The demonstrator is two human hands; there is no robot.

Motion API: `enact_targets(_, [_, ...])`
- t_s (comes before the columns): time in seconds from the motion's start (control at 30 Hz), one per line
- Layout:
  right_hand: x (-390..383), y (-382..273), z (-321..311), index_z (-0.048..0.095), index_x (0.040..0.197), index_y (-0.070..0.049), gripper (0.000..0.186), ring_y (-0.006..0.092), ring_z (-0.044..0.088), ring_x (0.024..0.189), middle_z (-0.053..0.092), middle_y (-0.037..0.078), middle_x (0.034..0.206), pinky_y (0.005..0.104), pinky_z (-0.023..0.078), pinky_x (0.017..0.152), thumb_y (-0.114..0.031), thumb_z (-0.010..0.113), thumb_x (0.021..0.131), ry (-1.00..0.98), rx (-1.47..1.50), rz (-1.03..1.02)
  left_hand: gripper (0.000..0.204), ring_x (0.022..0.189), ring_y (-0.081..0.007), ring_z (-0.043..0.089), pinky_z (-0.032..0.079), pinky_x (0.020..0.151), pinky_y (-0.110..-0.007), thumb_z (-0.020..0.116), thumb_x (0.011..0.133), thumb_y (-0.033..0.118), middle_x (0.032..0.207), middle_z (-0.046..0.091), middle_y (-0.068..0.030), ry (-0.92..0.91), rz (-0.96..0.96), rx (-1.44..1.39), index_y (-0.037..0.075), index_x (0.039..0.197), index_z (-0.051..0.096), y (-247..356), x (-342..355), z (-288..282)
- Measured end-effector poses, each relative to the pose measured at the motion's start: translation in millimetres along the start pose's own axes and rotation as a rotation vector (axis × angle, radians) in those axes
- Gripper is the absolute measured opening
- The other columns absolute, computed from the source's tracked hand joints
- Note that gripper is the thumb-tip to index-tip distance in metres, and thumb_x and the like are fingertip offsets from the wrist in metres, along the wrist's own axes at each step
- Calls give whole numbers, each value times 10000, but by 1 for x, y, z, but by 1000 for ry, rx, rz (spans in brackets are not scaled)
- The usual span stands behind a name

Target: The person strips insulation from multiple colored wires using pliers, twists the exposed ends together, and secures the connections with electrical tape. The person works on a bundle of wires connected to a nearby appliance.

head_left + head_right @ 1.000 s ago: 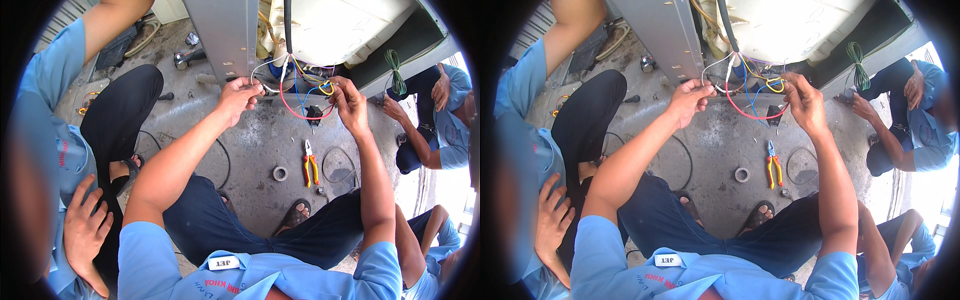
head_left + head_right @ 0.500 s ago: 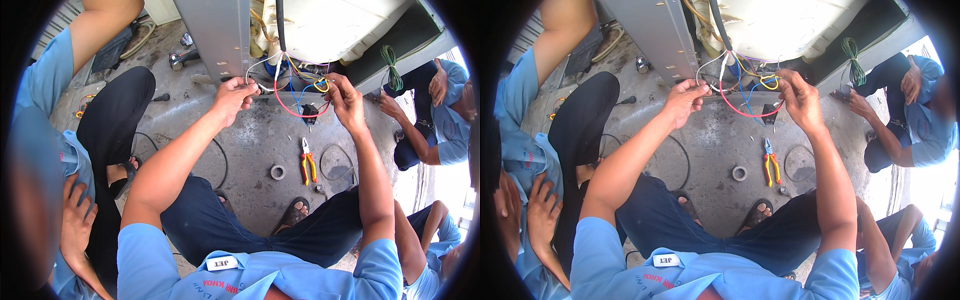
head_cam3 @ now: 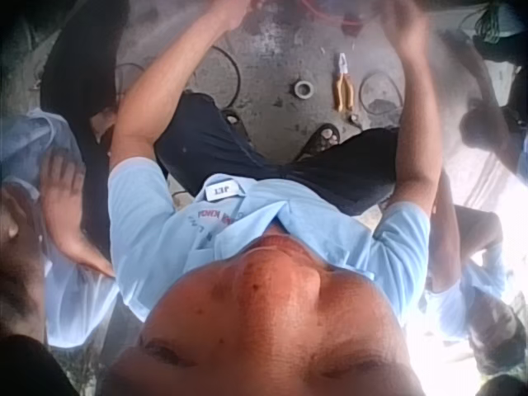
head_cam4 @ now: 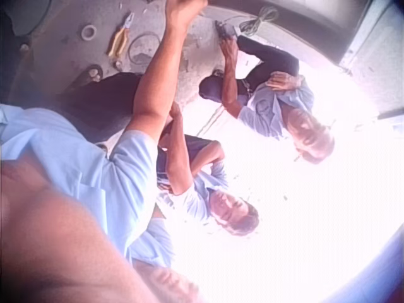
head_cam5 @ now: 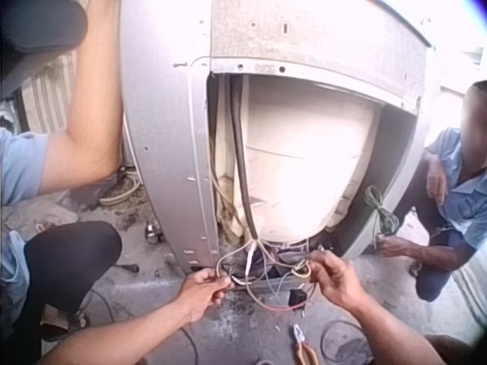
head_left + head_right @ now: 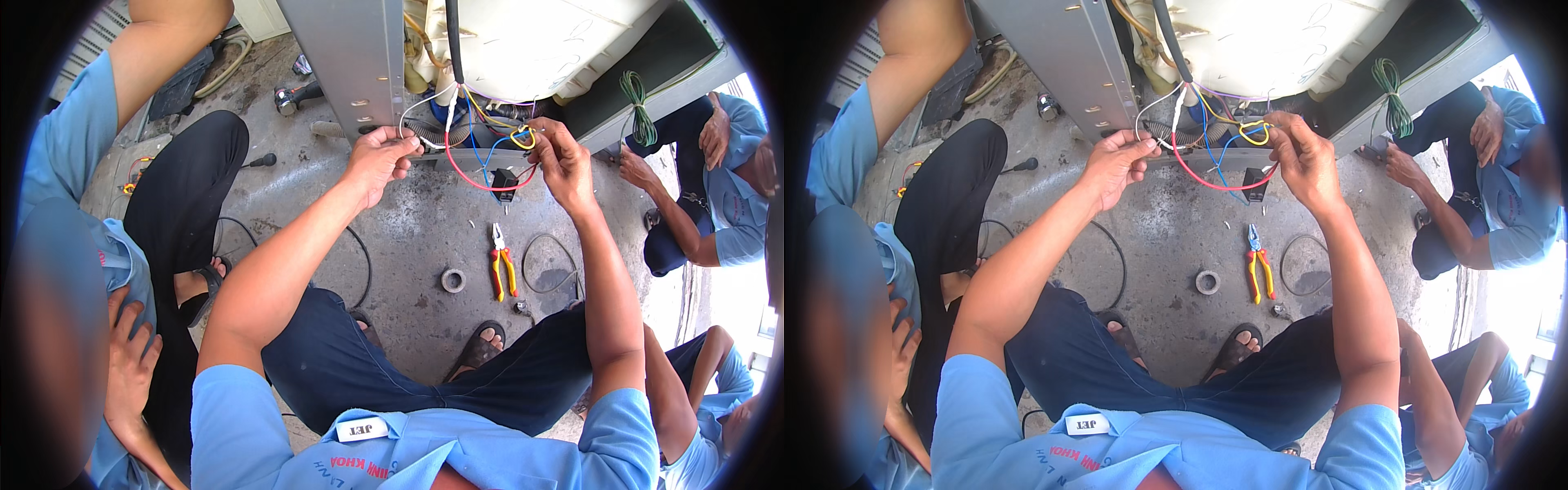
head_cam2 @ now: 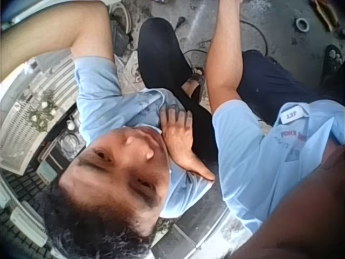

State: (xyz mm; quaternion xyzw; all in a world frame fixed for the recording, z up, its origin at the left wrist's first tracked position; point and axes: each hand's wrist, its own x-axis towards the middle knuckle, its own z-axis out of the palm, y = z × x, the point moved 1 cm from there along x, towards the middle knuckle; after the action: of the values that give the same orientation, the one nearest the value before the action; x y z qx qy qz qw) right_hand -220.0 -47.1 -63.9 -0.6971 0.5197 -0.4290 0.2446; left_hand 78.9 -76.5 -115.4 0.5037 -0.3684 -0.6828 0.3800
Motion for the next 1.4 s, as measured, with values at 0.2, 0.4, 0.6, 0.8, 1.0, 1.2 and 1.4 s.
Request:
enact_targets(0.2, [-1, 3, 2, 636, 1159, -45, 183, 92, 627, 668, 682, 40, 800, 264, 520, 609, -78, 579, 989, -10, 37, 45, 188, 677, -37, 558, 461, 609, -206, 723, 914, 193, 958, 706, -24, -2, -8, -1, 127, 1064, 631, 2, -1, 1])
enact_targets(0.4, [-5, 26, 10, 599, 1186, -39, 194, 95, 626, 684, 670, 37, 797, 266, 516, 637, -91, 561, 1003, -85, 122, 174, 188, 662, -36, 558, 459, 589, -203, 722, 912, 186, 948, 708, -25, 10, -14, 2, 126, 1065, 630, 1, 1, 1])
enact_targets(0.6, [-3, 21, 10, 586, 1188, -36, 188, 78, 616, 685, 653, 15, 782, 243, 493, 618, -94, 549, 1013, -95, 97, 192, 127, 621, -32, 538, 539, 784, -367, 686, 927, 127, 919, 677, -7, -69, -62, -245, 133, 1035, 619, 3, -3, 4])
enact_targets(0.8, [-7, 7, 17, 591, 1182, -51, 192, 103, 644, 681, 689, 52, 805, 273, 504, 614, -104, 570, 1000, -122, 137, 265, 91, 575, -12, 492, 376, 1081, -662, 627, 950, 74, 914, 630, 24, -364, -3, -646, 141, 1007, 605, -8, 4, 4])
enact_targets(1.0, [-9, 0, 25, 583, 1180, -45, 184, 98, 628, 679, 693, 43, 836, 258, 500, 610, -81, 561, 1001, -167, 233, 290, 77, 556, -14, 496, 376, 1080, -666, 622, 948, 65, 898, 647, 3, -280, -20, -691, 135, 969, 596, -2, -4, 15])
enact_targets(1.2, [-10, 9, 27, 563, 1201, -40, 193, 65, 646, 698, 665, 13, 823, 209, 461, 472, -103, 532, 1021, -180, 190, 225, 87, 535, -14, 494, 419, 1069, -621, 647, 926, 52, 887, 678, -18, -362, -26, -725, 131, 958, 631, -4, 2, 12])
enact_targets(1.4, [-11, 8, 30, 554, 1223, -51, 211, 80, 657, 699, 674, 25, 835, 211, 476, 471, -100, 528, 1019, -203, 270, 296, 101, 612, -43, 540, 411, 1065, -634, 667, 916, 62, 888, 668, -4, -303, -32, -702, 147, 935, 616, -8, 3, 15])
